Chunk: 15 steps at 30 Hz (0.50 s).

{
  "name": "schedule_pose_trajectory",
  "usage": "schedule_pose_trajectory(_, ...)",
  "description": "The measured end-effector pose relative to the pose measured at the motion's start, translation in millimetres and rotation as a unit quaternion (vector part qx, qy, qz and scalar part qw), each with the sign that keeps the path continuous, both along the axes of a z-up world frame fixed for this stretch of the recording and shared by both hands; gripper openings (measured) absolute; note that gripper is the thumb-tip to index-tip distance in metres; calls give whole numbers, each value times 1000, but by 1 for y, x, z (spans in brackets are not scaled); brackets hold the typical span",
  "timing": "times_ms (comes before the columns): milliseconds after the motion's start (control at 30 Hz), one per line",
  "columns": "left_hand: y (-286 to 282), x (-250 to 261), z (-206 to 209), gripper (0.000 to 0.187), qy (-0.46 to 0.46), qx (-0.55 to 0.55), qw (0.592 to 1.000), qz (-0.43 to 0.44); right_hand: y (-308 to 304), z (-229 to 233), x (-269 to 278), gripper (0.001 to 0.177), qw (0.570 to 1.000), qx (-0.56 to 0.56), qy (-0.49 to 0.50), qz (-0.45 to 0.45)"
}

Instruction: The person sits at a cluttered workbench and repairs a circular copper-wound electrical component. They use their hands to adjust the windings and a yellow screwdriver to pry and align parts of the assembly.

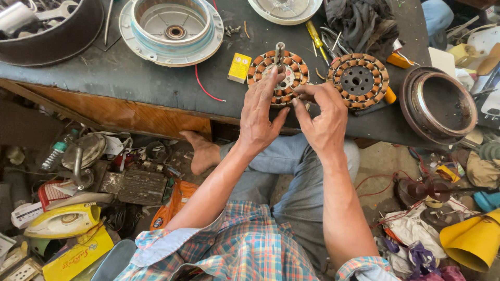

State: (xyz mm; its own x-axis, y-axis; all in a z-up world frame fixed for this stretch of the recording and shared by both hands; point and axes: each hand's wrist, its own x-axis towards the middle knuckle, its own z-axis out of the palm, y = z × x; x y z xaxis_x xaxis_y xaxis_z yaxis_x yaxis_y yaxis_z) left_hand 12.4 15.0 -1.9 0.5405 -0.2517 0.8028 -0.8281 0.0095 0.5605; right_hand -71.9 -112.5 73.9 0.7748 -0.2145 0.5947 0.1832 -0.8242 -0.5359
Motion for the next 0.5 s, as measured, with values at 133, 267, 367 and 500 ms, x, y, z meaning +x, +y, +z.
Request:
schedule_pose_trajectory(133, 2, 0, 3, 91, 5, -4, 1000, -7, -2, 2, 0, 10, 996, -86, -16, -27)
schedule_pose_trajectory(267, 3, -1, 4, 90, 6, -10, 1000, -13, -4, -2, -3, 10, 998, -56, -3, -39)
schedule_pose_trajectory(367, 3, -1, 5, 89, 0, -6, 1000, -6, -5, -6, -5, 9, 998, -43, 0, -45)
schedule_pose_trajectory(500, 4, -1, 6, 88, 3, -7, 1000, -8, 0, -10, -7, 9, 999, -18, -12, -39)
